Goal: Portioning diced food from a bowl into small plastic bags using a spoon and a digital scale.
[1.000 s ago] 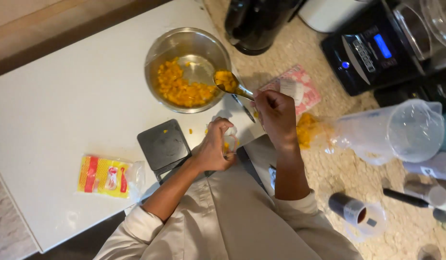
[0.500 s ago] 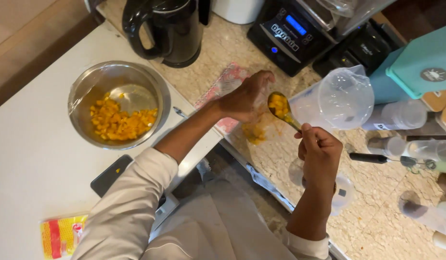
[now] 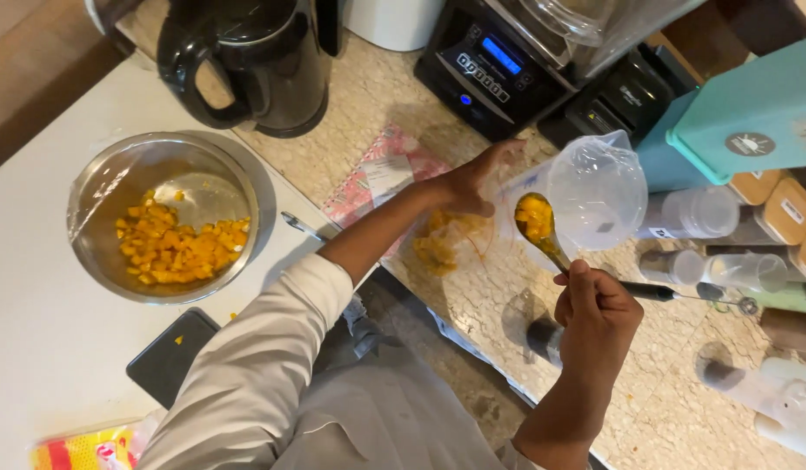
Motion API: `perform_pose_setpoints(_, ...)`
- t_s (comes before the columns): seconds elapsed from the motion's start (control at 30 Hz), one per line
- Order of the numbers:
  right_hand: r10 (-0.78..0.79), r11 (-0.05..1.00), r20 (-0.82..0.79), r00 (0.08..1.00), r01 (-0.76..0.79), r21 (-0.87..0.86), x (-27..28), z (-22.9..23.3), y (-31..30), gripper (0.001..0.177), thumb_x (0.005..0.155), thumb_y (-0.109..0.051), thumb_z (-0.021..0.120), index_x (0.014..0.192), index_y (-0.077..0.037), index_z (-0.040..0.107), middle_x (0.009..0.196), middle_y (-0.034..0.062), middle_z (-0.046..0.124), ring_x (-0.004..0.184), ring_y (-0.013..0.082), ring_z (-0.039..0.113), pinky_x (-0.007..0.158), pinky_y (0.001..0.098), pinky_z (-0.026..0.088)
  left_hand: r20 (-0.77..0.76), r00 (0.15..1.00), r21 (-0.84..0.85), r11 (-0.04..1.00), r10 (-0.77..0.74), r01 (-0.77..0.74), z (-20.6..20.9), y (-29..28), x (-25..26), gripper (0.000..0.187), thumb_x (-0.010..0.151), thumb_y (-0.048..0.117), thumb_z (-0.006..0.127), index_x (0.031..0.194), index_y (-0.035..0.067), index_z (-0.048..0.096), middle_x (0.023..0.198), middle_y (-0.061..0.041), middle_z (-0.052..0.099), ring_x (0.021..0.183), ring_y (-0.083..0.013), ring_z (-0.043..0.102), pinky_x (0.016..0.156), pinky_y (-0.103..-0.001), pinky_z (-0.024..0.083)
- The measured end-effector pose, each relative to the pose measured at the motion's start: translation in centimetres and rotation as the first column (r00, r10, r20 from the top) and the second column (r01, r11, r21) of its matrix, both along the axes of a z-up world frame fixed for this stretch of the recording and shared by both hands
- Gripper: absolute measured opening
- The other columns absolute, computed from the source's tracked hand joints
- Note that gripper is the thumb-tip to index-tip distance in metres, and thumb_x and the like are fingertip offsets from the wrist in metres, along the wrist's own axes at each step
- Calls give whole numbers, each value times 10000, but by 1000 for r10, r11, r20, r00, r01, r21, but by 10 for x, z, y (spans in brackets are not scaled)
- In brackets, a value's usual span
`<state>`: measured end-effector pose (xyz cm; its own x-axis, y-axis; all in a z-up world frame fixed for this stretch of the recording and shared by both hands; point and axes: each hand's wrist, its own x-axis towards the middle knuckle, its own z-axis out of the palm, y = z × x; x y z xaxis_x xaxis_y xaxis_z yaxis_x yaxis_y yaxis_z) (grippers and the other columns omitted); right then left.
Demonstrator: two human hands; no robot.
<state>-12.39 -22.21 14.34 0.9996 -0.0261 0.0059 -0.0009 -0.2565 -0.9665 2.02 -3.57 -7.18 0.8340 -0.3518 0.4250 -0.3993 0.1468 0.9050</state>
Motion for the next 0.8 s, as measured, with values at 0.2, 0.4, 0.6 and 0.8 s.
perform_pose_setpoints(0.2,20,1000,-147,989,-19,11,-4,0,36,361,1007,-149,542,675,-5,552,524,23,385,435,85,251,446,230,207,-228,902,-26,923,367,-383,76,33,-141,656,726,247,586,1338,127,384,1357,-80,444,1300,-240,429,1097,-386,355)
perform_pose_setpoints(0.4,344,939,-231,910,-339,61,-12,-41,91,332,991,-204,540,738,9,577,488,-5,301,432,74,220,448,233,162,-284,856,302,888,432,-348,61,62,-320,309,710,65,572,1006,121,642,994,-45,665,934,-203,649,854,-308,471)
perform_pose_setpoints(0.6,661,750,-312,682,-617,240,-35,-100,163,224,946,-153,584,777,-10,619,534,1,359,434,43,202,411,200,139,3,33,574,26,999,-818,94,94,-484,132,836,100,620,965,127,613,973,-69,637,866,-256,614,786,-346,459)
perform_pose_setpoints(0.8,871,483,-221,439,-849,216,-76,-104,225,275,1001,-156,544,793,17,597,538,11,314,381,52,316,355,165,254,272,-436,906,-381,858,-186,60,69,-559,561,693,232,781,1197,141,551,1223,-91,468,1158,-288,476,861,-426,454)
